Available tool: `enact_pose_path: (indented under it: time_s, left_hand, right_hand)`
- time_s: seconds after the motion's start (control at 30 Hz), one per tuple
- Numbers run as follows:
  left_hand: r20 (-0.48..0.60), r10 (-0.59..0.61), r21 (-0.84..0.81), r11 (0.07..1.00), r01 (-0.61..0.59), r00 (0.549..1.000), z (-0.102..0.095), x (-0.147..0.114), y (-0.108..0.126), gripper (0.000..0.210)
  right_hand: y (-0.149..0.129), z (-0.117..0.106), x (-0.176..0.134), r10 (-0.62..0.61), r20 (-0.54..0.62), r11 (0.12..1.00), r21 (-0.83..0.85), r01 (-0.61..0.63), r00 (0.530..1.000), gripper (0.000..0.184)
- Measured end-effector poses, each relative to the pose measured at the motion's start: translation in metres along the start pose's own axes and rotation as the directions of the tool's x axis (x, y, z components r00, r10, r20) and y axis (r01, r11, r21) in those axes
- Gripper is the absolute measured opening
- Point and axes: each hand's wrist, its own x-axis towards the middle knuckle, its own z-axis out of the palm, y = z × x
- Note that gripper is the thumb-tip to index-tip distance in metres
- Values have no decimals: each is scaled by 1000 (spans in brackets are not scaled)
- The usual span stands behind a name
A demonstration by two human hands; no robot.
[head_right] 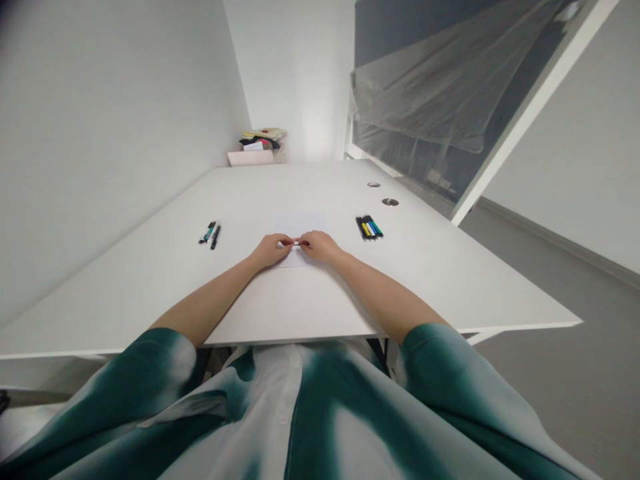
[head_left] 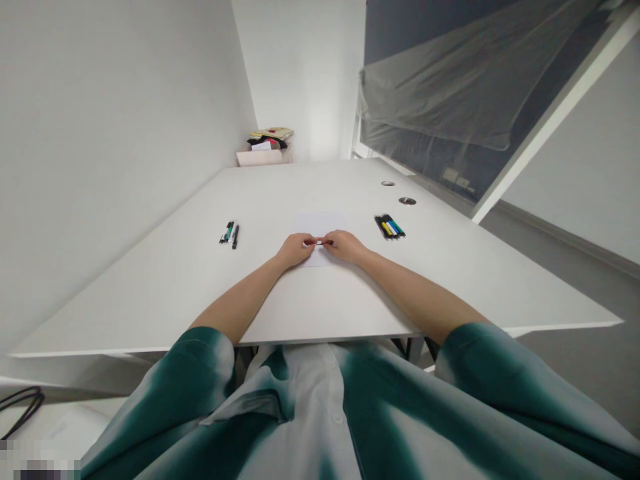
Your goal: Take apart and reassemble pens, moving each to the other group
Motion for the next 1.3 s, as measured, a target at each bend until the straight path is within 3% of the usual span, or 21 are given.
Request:
enact_pose_path:
  time_s: [0.4, 0.8, 0.93, 1.13, 1.3]
  left_hand:
    - [0, 60, 80, 995, -60, 998, 1, 3, -3, 28]
    - [3, -4, 19, 1000, 4, 1000, 3, 2, -6, 21]
    - [-27, -20, -1, 1000, 20, 999, 0, 3, -12, 23]
    - [-73, -121, -15, 993, 120, 990, -10, 5, -28, 24]
    - [-96, -181, -45, 983, 178, 979, -18, 5, -38, 25]
  right_hand:
    - [-1, 2, 0, -1, -18, 1000, -8, 1, 1000, 22]
    - [-7, 1, -1, 21, -23, 1000, 17, -21, 1000, 24]
    - [-3, 1, -2, -11, -93, 998, 58, 17, 996, 27]
    - [16, 3, 1, 141, -229, 989, 74, -128, 963, 29]
    - [27, 6, 2, 217, -162, 976, 29, -215, 963, 30]
